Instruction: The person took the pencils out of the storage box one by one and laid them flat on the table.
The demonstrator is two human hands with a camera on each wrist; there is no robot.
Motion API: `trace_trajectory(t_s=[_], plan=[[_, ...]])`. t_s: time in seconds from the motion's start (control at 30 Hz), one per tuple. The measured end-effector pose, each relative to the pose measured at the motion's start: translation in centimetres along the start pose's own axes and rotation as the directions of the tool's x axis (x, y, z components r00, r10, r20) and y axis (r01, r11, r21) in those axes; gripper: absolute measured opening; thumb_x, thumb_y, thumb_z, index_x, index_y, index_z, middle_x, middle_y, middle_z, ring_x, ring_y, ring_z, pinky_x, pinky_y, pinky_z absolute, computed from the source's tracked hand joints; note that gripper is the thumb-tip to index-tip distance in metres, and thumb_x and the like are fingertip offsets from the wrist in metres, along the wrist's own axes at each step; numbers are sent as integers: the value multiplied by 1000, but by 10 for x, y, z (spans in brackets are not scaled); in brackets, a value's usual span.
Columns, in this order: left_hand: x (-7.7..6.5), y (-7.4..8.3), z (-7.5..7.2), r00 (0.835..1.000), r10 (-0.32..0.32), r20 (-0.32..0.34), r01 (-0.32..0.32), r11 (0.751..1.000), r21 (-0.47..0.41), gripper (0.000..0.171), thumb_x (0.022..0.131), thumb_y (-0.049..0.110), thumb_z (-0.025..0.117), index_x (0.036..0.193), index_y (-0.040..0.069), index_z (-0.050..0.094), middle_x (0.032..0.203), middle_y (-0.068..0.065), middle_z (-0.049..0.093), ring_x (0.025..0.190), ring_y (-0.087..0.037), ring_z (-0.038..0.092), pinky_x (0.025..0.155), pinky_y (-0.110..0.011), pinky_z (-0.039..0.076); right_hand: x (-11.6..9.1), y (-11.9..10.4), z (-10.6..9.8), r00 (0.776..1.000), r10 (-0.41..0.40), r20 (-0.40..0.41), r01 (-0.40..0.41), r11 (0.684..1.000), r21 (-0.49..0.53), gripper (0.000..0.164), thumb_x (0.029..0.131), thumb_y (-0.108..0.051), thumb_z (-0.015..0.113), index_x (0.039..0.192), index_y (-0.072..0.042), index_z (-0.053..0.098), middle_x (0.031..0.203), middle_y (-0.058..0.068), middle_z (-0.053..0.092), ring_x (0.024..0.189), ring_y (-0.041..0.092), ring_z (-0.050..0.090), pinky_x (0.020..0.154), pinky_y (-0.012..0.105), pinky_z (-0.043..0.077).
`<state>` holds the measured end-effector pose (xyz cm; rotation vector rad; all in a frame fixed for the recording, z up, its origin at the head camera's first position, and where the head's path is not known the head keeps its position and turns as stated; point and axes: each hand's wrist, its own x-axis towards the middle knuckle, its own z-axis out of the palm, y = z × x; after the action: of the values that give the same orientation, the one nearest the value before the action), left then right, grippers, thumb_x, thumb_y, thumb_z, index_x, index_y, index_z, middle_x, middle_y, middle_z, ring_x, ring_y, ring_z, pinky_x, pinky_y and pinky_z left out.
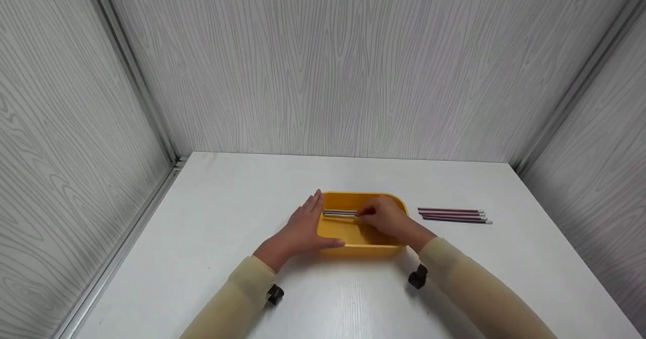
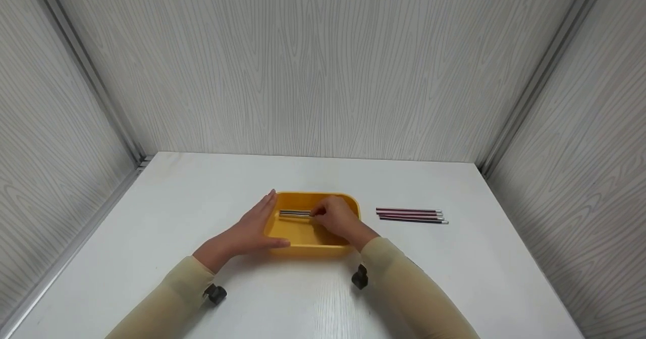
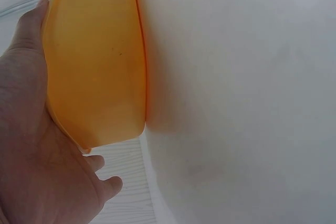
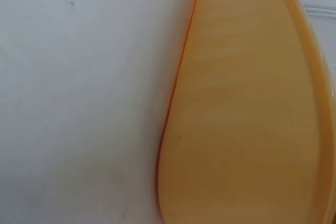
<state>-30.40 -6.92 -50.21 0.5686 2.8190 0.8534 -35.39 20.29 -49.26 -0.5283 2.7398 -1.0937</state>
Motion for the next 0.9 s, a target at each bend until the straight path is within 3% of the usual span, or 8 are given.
trace_trajectory(t_s=[0.2, 0.47, 0.9], plan=[[0, 0, 0, 1000, 2, -2, -2, 1000, -4, 141, 82, 79, 81, 179, 12, 4, 187, -2, -2, 172, -27, 5, 137, -50, 10, -3, -5, -7, 1000, 14, 8, -14, 1000, 24, 14, 102, -7, 81, 113, -11, 88, 110, -1, 79, 102, 20, 69, 102, 41, 62], [-1, -1, -2, 1000, 25, -2, -25, 1000, -6, 141, 83, 80, 80, 179, 10, 4, 187, -4, -1, 172, -28, 4, 138, -50, 9, -5, -9, -25, 992, -125, 34, 124, 991, 41, 12, 102, -5, 80, 112, -1, 85, 106, 4, 79, 94, 19, 69, 90, 35, 63], [-1, 1, -1, 1000, 16, -5, -16, 1000, -16, 142, 82, 80, 81, 179, 9, 5, 187, -5, 0, 172, -28, 4, 138, -49, 7, -19, -5, -61, 989, -141, 42, 140, 990, 24, 14, 101, -4, 81, 113, -4, 86, 103, 1, 79, 90, 20, 66, 80, 26, 59]])
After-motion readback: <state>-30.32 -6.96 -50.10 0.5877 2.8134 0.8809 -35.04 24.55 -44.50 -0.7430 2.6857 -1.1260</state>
